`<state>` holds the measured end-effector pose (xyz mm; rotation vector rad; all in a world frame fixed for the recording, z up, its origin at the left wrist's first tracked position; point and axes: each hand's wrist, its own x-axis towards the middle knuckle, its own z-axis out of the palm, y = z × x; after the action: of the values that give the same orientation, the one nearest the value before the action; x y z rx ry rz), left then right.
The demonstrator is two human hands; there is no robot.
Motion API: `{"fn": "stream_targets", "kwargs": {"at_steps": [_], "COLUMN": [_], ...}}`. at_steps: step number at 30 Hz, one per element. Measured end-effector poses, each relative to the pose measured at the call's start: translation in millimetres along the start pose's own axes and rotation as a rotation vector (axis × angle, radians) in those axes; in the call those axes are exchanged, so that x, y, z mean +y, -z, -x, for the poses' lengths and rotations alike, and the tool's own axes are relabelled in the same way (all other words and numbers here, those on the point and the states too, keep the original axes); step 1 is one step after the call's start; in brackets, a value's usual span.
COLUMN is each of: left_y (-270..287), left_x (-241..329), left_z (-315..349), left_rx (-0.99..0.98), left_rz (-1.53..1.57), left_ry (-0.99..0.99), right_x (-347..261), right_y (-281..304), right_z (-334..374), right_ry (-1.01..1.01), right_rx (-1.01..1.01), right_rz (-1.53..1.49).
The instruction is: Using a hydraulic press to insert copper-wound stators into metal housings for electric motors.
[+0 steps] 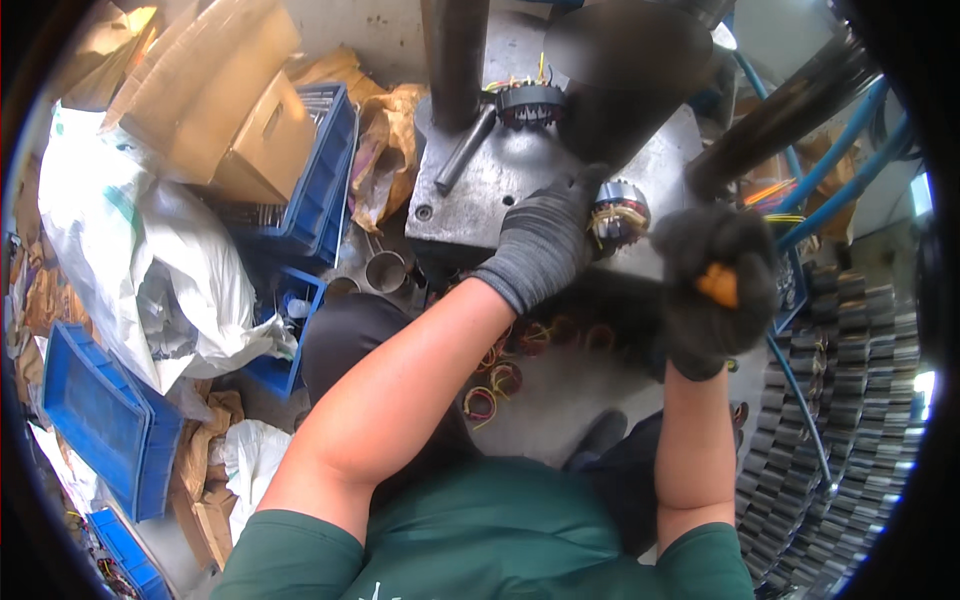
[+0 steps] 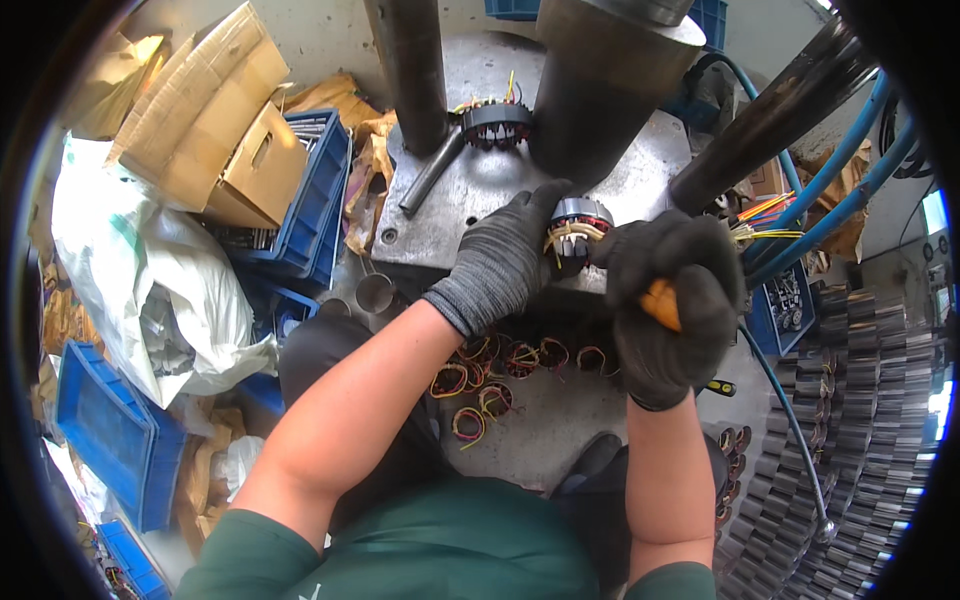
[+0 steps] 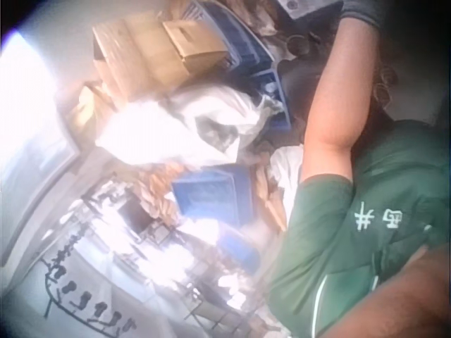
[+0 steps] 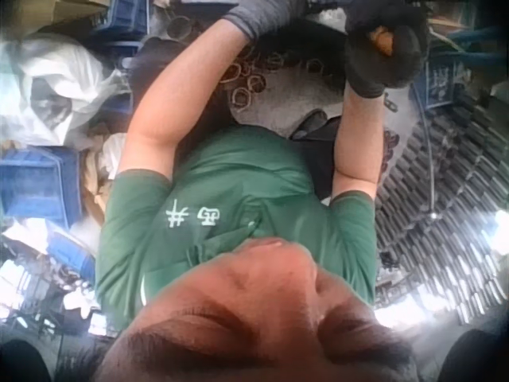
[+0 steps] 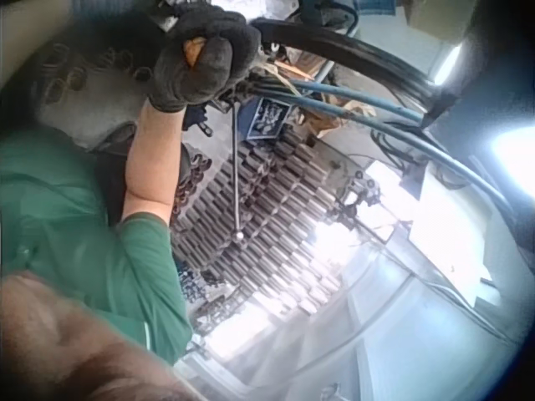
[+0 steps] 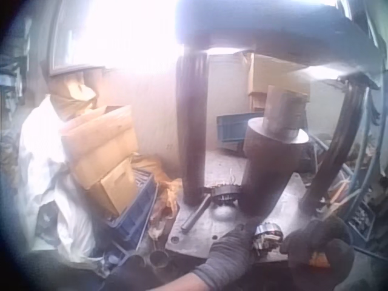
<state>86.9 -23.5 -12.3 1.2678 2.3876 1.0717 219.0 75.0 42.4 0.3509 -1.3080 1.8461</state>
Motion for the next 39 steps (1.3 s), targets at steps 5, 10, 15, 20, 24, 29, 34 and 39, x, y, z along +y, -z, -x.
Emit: {"fn": "stream_targets", "kwargs": {"at_steps": [5, 10, 15, 20, 24, 29, 34, 39], "left_y": [2.4, 3.7, 0.2, -1.5, -1.1, -2.6, 0.5, 2.7], "left_x": [3.2, 3.1, 2.6, 2.0, 1.4, 2.3, 5.4, 6.7], "left_z": [0.0, 1.9, 1.7, 1.2, 1.2, 3.0, 3.3, 4.0], "left_rx": [-0.006, 0.023, -0.012, -0.017, -0.036, 0.019, -0.025, -0.008], "left_rz": [0.000, -0.002, -0.066, -0.037, -0.074, -0.065, -0.077, -0.091], "left_ry": [-0.008, -0.032, -0.019, -0.021, -0.010, -0.053, -0.012, -0.017], "right_x": [10.7, 12.4, 10.0, 10.8, 6.0, 7.2, 6.2, 6.5], "right_y": [7.5, 16.1, 16.2, 14.8, 13.8, 6.1, 4.6, 6.3], "right_z": [5.8, 4.2, 2.6, 2.8, 0.7, 6.8, 5.3, 0.7], "right_ry": [-0.153, -0.096, -0.082, -0.144, -0.063, -0.090, -0.127, -0.075], "right_rx": [0.015, 0.028, 0.050, -0.032, 0.022, 0.034, -0.016, -0.003], "right_rz": [0.240, 0.051, 0.026, 0.217, -0.053, 0.305, 0.152, 0.017]}}
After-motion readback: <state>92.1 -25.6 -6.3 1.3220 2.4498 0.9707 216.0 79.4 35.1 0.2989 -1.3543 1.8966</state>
